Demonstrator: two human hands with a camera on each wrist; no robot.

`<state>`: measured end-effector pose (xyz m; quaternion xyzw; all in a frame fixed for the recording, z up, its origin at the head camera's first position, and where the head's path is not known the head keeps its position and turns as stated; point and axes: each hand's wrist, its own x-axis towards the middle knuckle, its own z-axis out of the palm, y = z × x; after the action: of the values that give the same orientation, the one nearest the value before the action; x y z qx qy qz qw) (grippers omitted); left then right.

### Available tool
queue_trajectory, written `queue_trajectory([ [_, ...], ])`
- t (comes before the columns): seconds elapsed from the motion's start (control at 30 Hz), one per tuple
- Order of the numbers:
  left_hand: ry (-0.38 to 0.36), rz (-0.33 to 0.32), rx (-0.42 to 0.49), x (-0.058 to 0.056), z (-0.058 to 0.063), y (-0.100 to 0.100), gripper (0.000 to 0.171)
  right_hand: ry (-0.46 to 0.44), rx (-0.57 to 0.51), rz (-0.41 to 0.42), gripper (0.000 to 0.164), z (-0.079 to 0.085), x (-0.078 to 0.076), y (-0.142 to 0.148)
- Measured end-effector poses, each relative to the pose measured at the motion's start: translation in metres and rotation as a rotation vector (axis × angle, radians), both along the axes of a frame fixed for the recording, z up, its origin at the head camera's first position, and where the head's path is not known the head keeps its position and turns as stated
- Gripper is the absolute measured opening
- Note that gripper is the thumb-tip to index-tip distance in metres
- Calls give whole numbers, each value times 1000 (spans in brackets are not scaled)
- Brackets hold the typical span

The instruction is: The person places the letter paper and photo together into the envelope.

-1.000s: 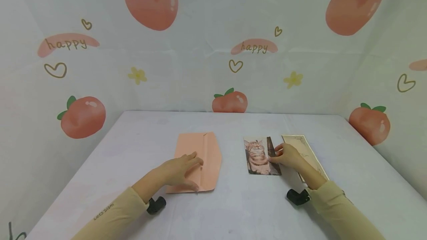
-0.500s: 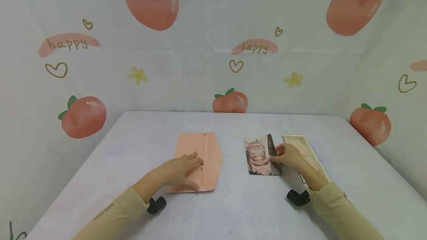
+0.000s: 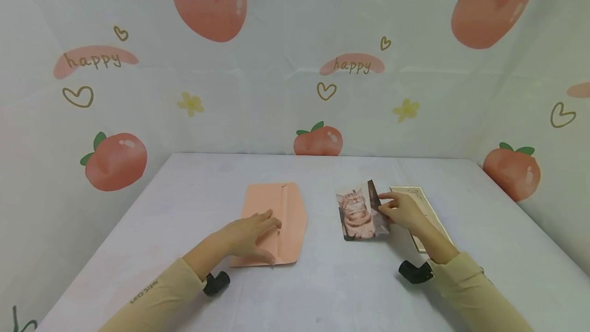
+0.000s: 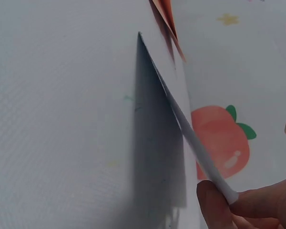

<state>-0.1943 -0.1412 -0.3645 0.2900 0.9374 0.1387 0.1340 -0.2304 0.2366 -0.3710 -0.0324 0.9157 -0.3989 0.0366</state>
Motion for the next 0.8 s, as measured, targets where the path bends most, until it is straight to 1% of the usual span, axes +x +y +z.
queue_trajectory([
  [0.2,-11,10,-4,0,1,0,68,31,-22,10,39,4,2,-1],
  [0.5,-14,18,-11,0,1,1,68,24,-69,26,41,9,2,-2],
  [0.8,-19,28,-14,0,1,1,68,43,-89,25,41,9,2,-12],
])
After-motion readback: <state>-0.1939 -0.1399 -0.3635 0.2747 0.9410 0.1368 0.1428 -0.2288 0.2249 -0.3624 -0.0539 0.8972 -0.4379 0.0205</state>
